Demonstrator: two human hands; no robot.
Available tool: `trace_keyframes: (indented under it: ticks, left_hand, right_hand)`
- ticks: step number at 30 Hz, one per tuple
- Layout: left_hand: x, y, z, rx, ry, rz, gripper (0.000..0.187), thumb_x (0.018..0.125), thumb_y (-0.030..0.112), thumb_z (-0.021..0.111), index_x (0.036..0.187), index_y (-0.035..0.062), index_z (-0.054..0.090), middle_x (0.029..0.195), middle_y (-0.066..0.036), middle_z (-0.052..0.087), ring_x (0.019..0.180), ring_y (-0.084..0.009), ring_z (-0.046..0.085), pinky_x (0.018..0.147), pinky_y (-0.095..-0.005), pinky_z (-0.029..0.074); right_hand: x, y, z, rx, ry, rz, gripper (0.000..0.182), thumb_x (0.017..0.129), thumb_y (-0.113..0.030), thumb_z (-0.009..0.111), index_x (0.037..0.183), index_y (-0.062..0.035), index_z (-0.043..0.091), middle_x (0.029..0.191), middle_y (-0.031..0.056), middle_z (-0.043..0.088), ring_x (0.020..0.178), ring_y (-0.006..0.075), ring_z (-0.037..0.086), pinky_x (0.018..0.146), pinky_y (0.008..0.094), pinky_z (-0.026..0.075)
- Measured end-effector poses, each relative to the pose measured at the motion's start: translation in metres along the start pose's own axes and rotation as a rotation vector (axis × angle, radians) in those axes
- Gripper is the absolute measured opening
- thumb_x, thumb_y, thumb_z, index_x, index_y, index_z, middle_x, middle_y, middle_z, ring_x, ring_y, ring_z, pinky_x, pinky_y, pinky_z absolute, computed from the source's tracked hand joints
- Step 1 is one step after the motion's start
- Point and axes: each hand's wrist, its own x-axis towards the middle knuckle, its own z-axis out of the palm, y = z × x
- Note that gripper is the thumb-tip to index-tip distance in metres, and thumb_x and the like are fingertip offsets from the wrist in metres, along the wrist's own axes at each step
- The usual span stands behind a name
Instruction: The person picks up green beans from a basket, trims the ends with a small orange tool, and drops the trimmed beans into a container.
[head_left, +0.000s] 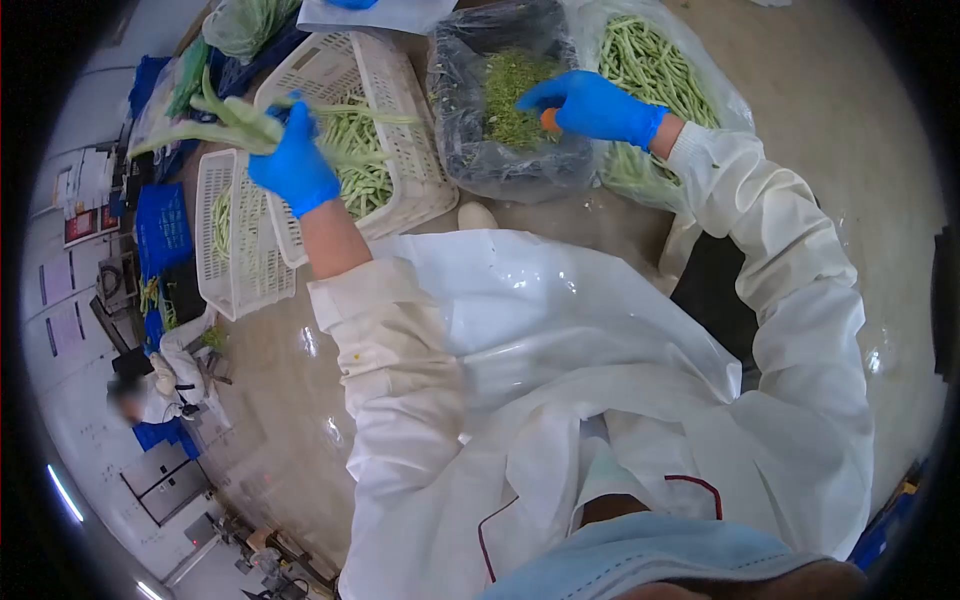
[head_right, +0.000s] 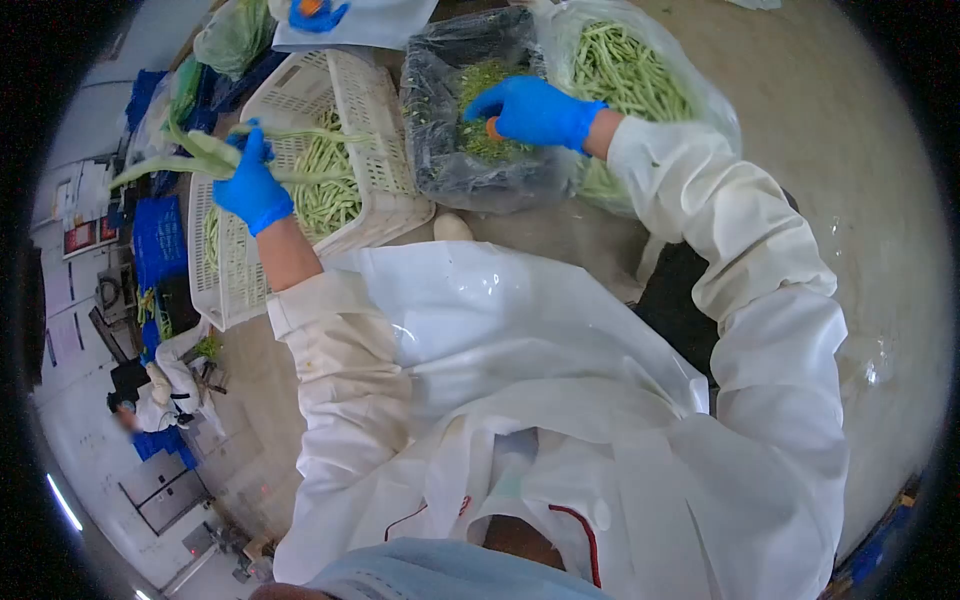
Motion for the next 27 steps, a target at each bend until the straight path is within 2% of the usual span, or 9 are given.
trace_keyframes:
  ticks: [3, 4, 8, 14, 17, 20, 23, 24, 27]
  left_hand:
    - [0.021, -0.014, -0.024, 0.317, 0.171, -0.227, 0.026, 0.069, -0.002, 0.069, 0.092, -0.0056, 0.059, 0.082, -0.009, 0.061, 0.062, -0.0145, 0.057, 0.053, -0.0262, 0.047]
    - [0.017, -0.018, -0.023, 0.101, 0.018, -0.253, 0.029, 0.069, 0.001, 0.07, 0.095, -0.0041, 0.059, 0.082, -0.008, 0.061, 0.059, -0.0127, 0.055, 0.05, -0.0255, 0.044]
    - [-0.021, -0.003, 0.018, -0.119, -0.529, -0.601, 0.033, 0.068, 0.007, 0.07, 0.098, -0.002, 0.059, 0.076, -0.005, 0.058, 0.051, -0.009, 0.047, 0.046, -0.0223, 0.037]
    - [-0.071, 0.017, 0.06, -0.035, -1.099, -0.658, 0.041, 0.075, 0.015, 0.063, 0.109, -0.0058, 0.055, 0.083, -0.01, 0.062, 0.052, -0.0093, 0.048, 0.047, -0.0203, 0.037]
    - [-0.079, 0.017, 0.067, -0.111, -1.106, -0.693, 0.039, 0.075, 0.015, 0.063, 0.107, -0.0051, 0.056, 0.081, -0.01, 0.062, 0.052, -0.0097, 0.049, 0.047, -0.0201, 0.037]
    - [-0.074, 0.015, 0.068, -0.122, -1.116, -0.744, 0.033, 0.074, 0.011, 0.063, 0.103, -0.0039, 0.057, 0.082, -0.011, 0.063, 0.049, -0.0097, 0.048, 0.046, -0.0225, 0.037]
    - [-0.074, 0.018, 0.068, -0.165, -1.082, -0.768, 0.03, 0.073, 0.011, 0.066, 0.099, -0.0033, 0.058, 0.076, -0.01, 0.062, 0.051, -0.0107, 0.05, 0.046, -0.023, 0.039]
    - [-0.074, 0.016, 0.067, -0.123, -1.028, -0.731, 0.029, 0.072, 0.011, 0.068, 0.096, -0.0032, 0.059, 0.074, -0.009, 0.062, 0.051, -0.011, 0.051, 0.047, -0.0232, 0.04]
    - [-0.071, 0.005, 0.063, 0.008, -0.902, -0.632, 0.028, 0.07, 0.011, 0.071, 0.092, -0.0026, 0.059, 0.071, -0.007, 0.06, 0.052, -0.0113, 0.052, 0.048, -0.0233, 0.041]
  right_hand:
    - [0.006, 0.006, 0.006, -0.22, 0.278, -0.272, 0.036, 0.077, -0.009, 0.054, 0.113, -0.012, 0.059, 0.106, 0.0117, 0.061, 0.09, 0.0185, 0.057, 0.083, 0.0305, 0.045]
    - [0.01, 0.005, 0.006, -0.328, 0.387, -0.379, 0.037, 0.078, -0.008, 0.054, 0.114, -0.0133, 0.058, 0.108, 0.0118, 0.06, 0.093, 0.0186, 0.057, 0.083, 0.0303, 0.044]
    - [0.013, -0.016, -0.01, -0.08, 0.251, -0.242, 0.039, 0.079, -0.007, 0.05, 0.118, -0.0106, 0.055, 0.11, 0.0109, 0.059, 0.099, 0.0179, 0.056, 0.087, 0.0303, 0.042]
    - [0.013, -0.03, -0.022, 0.147, 0.25, -0.365, 0.038, 0.082, -0.01, 0.048, 0.119, -0.0063, 0.053, 0.109, 0.0091, 0.059, 0.1, 0.0168, 0.054, 0.088, 0.0289, 0.042]
    - [0.01, -0.029, -0.028, 0.282, 0.194, -0.354, 0.036, 0.083, -0.014, 0.052, 0.116, -0.0036, 0.054, 0.106, 0.0093, 0.061, 0.093, 0.0174, 0.058, 0.084, 0.0295, 0.046]
    - [0.006, -0.028, -0.037, 0.737, 0.169, -0.185, 0.032, 0.083, -0.012, 0.05, 0.114, -0.005, 0.057, 0.102, 0.0044, 0.06, 0.089, 0.0121, 0.056, 0.081, 0.0262, 0.045]
    - [0.003, -0.026, -0.049, 0.677, 0.163, -0.226, 0.032, 0.084, -0.016, 0.053, 0.113, -0.0012, 0.056, 0.104, 0.008, 0.059, 0.09, 0.0138, 0.057, 0.082, 0.0276, 0.048]
    - [0.011, -0.025, -0.048, 0.822, 0.086, -0.319, 0.029, 0.083, -0.015, 0.053, 0.108, -0.0025, 0.059, 0.1, 0.0061, 0.061, 0.086, 0.0131, 0.058, 0.077, 0.0271, 0.049]
    - [-0.002, -0.023, -0.062, 0.281, 0.082, -0.273, 0.025, 0.08, -0.013, 0.053, 0.102, -0.0043, 0.062, 0.091, 0.0055, 0.063, 0.081, 0.0124, 0.058, 0.072, 0.0279, 0.049]
